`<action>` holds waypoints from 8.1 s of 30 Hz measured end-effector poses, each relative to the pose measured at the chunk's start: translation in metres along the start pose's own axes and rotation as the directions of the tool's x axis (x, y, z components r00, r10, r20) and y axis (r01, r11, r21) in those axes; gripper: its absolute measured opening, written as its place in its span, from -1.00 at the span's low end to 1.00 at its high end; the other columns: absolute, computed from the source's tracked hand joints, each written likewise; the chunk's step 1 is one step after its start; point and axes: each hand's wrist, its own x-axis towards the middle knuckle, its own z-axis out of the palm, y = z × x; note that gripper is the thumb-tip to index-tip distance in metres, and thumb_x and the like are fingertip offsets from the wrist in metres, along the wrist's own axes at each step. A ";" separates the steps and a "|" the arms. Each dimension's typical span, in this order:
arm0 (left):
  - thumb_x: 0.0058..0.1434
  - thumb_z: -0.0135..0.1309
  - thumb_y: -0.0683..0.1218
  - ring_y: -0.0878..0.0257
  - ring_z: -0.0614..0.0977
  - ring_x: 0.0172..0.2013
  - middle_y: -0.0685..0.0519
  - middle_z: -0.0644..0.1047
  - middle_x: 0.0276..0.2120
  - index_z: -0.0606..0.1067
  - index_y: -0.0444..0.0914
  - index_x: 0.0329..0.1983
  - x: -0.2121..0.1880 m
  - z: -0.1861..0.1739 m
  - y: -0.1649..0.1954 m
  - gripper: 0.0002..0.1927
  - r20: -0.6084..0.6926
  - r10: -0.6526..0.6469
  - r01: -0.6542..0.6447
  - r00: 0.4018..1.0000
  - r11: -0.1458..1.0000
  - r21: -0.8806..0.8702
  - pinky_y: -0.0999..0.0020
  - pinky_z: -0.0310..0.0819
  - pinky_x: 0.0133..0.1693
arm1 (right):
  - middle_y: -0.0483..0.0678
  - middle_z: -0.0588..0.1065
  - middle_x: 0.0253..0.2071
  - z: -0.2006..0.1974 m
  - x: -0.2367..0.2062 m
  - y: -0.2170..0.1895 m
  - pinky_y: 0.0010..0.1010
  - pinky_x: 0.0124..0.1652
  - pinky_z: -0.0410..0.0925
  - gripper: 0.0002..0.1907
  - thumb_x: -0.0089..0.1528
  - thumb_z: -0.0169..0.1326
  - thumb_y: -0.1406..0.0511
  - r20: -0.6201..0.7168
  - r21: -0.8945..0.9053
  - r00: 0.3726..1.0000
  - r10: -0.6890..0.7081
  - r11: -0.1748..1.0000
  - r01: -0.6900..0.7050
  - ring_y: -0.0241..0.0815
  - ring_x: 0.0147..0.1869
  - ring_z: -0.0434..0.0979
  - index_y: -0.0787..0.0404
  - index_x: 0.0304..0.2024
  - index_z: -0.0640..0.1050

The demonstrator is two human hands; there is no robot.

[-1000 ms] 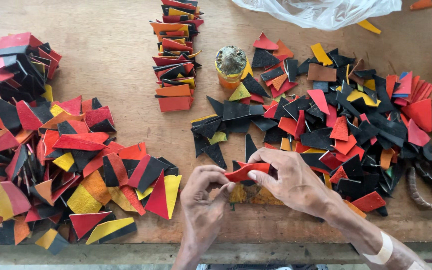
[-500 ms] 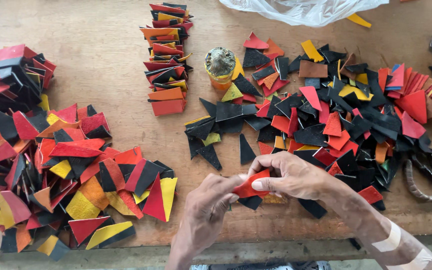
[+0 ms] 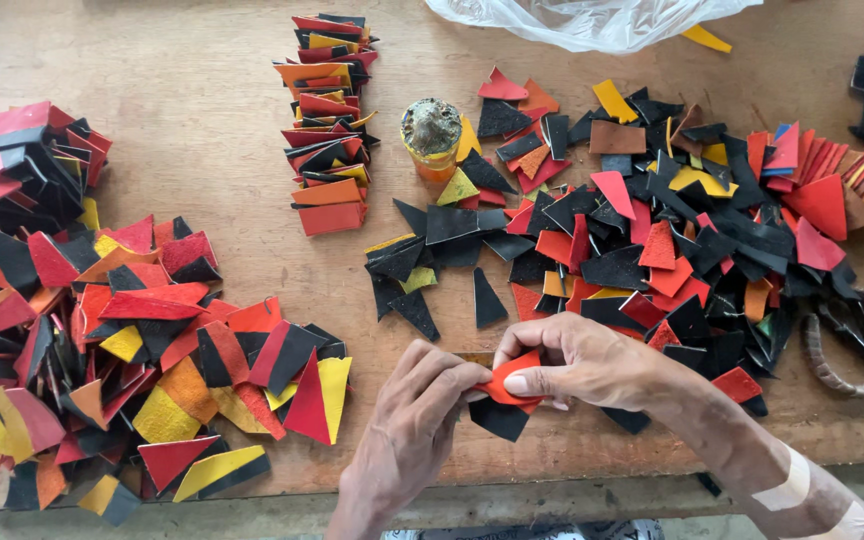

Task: The person repeatedly picks small triangular felt pieces in red, black, yellow, and orange from a pile, places them on a small wooden board, folds or presses them, and sets them aside. The hands work continuously with the pieces and a pair of scissors is visible on the table.

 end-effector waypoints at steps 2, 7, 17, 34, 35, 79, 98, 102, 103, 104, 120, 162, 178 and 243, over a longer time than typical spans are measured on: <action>0.11 0.20 -0.33 0.04 0.52 -0.21 0.00 0.52 -0.23 0.51 -0.29 -0.04 0.000 -0.001 -0.001 -0.67 0.021 0.037 -0.038 0.999 0.999 0.015 0.19 0.46 -0.19 | -0.21 0.44 -0.46 -0.002 -0.001 0.001 -0.59 -0.50 0.24 -0.70 0.22 0.25 0.22 0.051 0.096 0.999 -0.018 0.995 0.013 -0.47 -0.50 0.35 0.32 -0.14 0.57; 0.18 0.24 -0.25 0.08 0.48 -0.30 -0.01 0.46 -0.34 0.50 -0.32 -0.13 -0.001 0.003 -0.008 -0.78 0.061 0.105 -0.109 0.993 0.993 0.054 0.17 0.42 -0.25 | -0.19 0.46 -0.43 -0.005 -0.004 0.004 -0.60 -0.48 0.23 -0.66 0.23 0.26 0.21 0.154 0.267 0.987 -0.043 0.964 0.001 -0.46 -0.48 0.36 0.36 -0.13 0.57; 0.20 0.17 -0.23 0.04 0.55 -0.19 -0.05 0.53 -0.16 0.47 -0.33 -0.10 0.001 -0.001 -0.003 -0.78 0.040 0.105 -0.105 0.994 0.994 0.001 0.17 0.48 -0.14 | -0.18 0.47 -0.46 -0.006 -0.001 0.001 -0.60 -0.51 0.22 -0.67 0.23 0.25 0.19 0.109 0.223 0.994 -0.001 0.975 -0.024 -0.46 -0.51 0.35 0.36 -0.16 0.59; 0.08 0.29 -0.12 -0.01 0.56 -0.07 -0.18 0.44 0.00 0.48 -0.35 -0.01 -0.017 -0.013 -0.006 -0.57 -0.227 0.019 -0.058 0.974 0.984 -0.167 0.19 0.49 -0.05 | -0.23 0.51 -0.39 0.009 0.022 -0.026 -0.57 -0.34 0.35 -0.80 0.28 0.20 0.26 -0.061 -0.132 0.984 -0.165 0.979 0.156 -0.49 -0.34 0.45 0.26 -0.15 0.56; 0.11 0.27 -0.14 0.00 0.56 -0.02 -0.15 0.45 0.04 0.47 -0.35 0.02 -0.021 -0.009 -0.007 -0.58 -0.322 -0.054 0.011 0.945 0.991 -0.132 0.20 0.48 0.01 | -0.22 0.54 -0.37 0.009 0.028 -0.034 -0.56 -0.30 0.42 -0.80 0.27 0.19 0.26 -0.139 -0.257 0.957 -0.256 0.942 0.214 -0.49 -0.30 0.50 0.25 -0.15 0.55; 0.17 0.19 -0.26 -0.18 0.50 0.08 -0.18 0.49 0.03 0.48 -0.30 0.01 -0.038 0.031 -0.031 -0.67 -0.273 -0.121 0.138 0.954 0.990 0.043 0.00 0.45 0.03 | -0.10 0.50 -0.30 0.102 0.173 -0.087 -0.27 -0.13 0.40 -0.73 0.14 0.24 0.35 0.087 -0.681 0.923 -0.374 0.654 0.329 -0.15 -0.14 0.54 0.20 -0.21 0.41; 0.07 0.26 -0.26 -0.01 0.54 0.08 -0.08 0.57 0.02 0.46 -0.27 0.13 -0.029 0.017 -0.017 -0.48 -0.296 -0.288 0.277 0.911 0.958 -0.079 0.17 0.45 0.08 | -0.08 0.54 -0.16 0.025 0.018 -0.061 -0.30 -0.07 0.42 -0.42 -0.09 0.36 0.36 -0.027 -0.777 0.991 -0.129 0.627 0.061 -0.09 -0.08 0.56 0.19 0.01 0.54; -0.11 0.37 -0.20 -0.08 0.45 0.15 -0.09 0.55 0.13 0.25 -0.29 0.39 -0.029 0.006 -0.015 -0.06 -0.062 -0.242 0.235 0.968 0.966 -0.104 0.11 0.35 0.14 | -0.03 0.42 0.03 0.025 -0.016 -0.035 -0.22 0.09 0.31 -0.28 -0.11 0.39 0.31 -0.179 -0.852 0.946 -0.269 0.523 -0.012 -0.01 0.14 0.41 0.16 0.13 0.48; -0.15 0.38 -0.20 -0.08 0.45 0.15 -0.07 0.56 0.14 0.20 -0.29 0.42 -0.029 0.005 -0.016 0.02 -0.007 -0.225 0.224 0.974 0.970 -0.093 0.10 0.33 0.15 | -0.06 0.40 0.08 0.026 -0.023 -0.028 -0.22 0.13 0.30 -0.24 -0.11 0.40 0.30 -0.210 -0.847 0.940 -0.268 0.530 -0.038 -0.03 0.17 0.39 0.13 0.17 0.48; -0.12 0.37 -0.20 -0.06 0.47 0.14 -0.05 0.57 0.13 0.20 -0.28 0.43 -0.028 0.005 -0.016 0.00 -0.005 -0.231 0.230 0.973 0.970 -0.072 0.11 0.35 0.15 | -0.04 0.41 0.07 0.029 -0.025 -0.019 -0.20 0.12 0.30 -0.26 -0.10 0.40 0.27 -0.184 -0.865 0.912 -0.367 0.500 0.027 0.01 0.16 0.38 0.16 0.14 0.49; -0.01 0.34 -0.20 0.01 0.52 0.10 -0.01 0.58 0.10 0.26 -0.28 0.41 -0.033 0.010 -0.019 -0.12 0.018 -0.288 0.289 0.957 0.957 -0.020 0.15 0.39 0.13 | -0.06 0.45 0.00 0.040 -0.029 0.033 -0.17 0.08 0.32 -0.39 -0.07 0.41 0.12 -0.256 -0.882 0.729 -0.635 0.462 0.092 0.02 0.10 0.40 0.15 -0.03 0.53; 0.11 0.07 -0.29 -0.03 0.48 0.19 -0.14 0.43 0.19 0.55 -0.45 0.09 -0.055 0.074 0.001 -0.57 0.078 -0.052 0.016 0.996 0.912 0.409 0.05 0.35 0.24 | -0.10 0.46 0.06 0.036 -0.046 0.061 -0.17 0.21 0.24 -0.42 0.06 0.32 0.08 -0.342 -0.876 0.690 -0.638 0.482 0.012 -0.02 0.21 0.36 0.09 0.10 0.57; 0.23 0.08 0.25 -0.23 0.05 0.44 -0.27 0.07 0.45 0.07 -0.42 0.48 -0.096 0.116 0.004 -0.04 0.257 -0.205 0.062 0.944 0.878 0.475 -0.08 -0.08 0.36 | -0.11 0.50 -0.03 0.029 -0.048 0.075 -0.22 0.12 0.34 -0.81 0.10 0.25 0.39 -0.398 -0.893 0.520 -0.756 0.450 -0.030 0.02 0.20 0.42 0.19 -0.24 0.55; -0.01 0.28 0.15 -0.16 0.19 0.37 -0.25 0.21 0.38 0.23 -0.38 0.37 -0.090 0.093 -0.005 -0.05 0.356 -0.207 0.029 0.911 0.895 0.445 -0.03 0.04 0.30 | -0.13 0.59 -0.37 -0.002 -0.138 0.063 -0.47 -0.32 0.47 -0.62 -0.01 0.38 0.23 -0.817 -0.482 0.554 -0.163 0.719 -0.501 -0.29 -0.37 0.62 0.15 -0.17 0.58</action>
